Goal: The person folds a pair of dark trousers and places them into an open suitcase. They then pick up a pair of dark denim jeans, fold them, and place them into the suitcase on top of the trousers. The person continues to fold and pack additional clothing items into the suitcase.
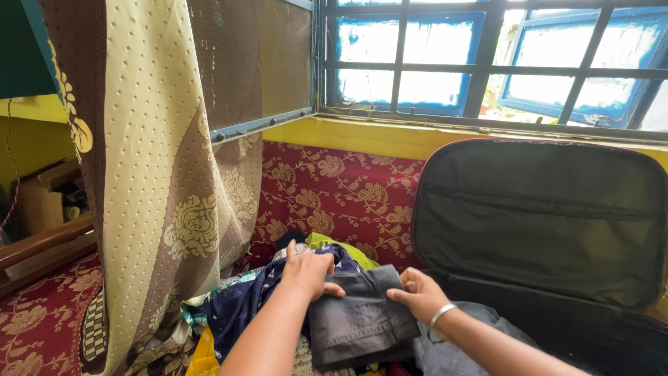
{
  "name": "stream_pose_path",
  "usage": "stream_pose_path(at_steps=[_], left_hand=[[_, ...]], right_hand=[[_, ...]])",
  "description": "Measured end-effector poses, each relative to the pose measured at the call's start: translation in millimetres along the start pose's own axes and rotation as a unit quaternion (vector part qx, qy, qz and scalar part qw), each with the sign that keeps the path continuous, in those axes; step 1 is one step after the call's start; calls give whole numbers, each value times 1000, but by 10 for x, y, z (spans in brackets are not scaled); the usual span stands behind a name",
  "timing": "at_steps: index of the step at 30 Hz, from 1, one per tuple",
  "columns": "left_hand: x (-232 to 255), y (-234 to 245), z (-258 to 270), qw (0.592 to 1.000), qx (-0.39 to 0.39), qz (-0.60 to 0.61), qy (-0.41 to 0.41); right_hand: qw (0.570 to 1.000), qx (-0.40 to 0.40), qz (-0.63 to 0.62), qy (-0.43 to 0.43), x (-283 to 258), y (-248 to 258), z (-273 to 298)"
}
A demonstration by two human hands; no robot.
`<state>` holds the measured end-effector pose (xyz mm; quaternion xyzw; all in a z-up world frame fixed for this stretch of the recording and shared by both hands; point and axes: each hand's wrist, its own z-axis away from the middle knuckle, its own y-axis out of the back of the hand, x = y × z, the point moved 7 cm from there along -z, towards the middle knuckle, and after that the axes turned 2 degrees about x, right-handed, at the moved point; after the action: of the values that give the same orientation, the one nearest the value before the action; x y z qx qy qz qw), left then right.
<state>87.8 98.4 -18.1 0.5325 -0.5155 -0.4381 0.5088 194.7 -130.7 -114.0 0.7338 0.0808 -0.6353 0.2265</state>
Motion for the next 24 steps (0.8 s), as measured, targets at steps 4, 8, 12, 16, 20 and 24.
stream_pose_path(at_steps=[4,8,12,16,20,24], left_hand=[[93,53,-107,991,118,-56,29],[-100,-221,-290,975,91,162,123],[-200,-587,-222,919,-164,280,225],[-83,-530,19,857,-277,365,237],[-42,-443,-1,814,-230,460,269],[-9,-437,-233,801,-156,503,285]], right_hand=[[995,71,66,-4,-170,223,19],[991,104,85,-23,-222,346,117],[993,89,46,-55,-29,308,138],[996,67,-37,-35,-214,279,109],[994,83,-51,-41,-478,326,175],[993,97,-35,-63,-454,352,177]])
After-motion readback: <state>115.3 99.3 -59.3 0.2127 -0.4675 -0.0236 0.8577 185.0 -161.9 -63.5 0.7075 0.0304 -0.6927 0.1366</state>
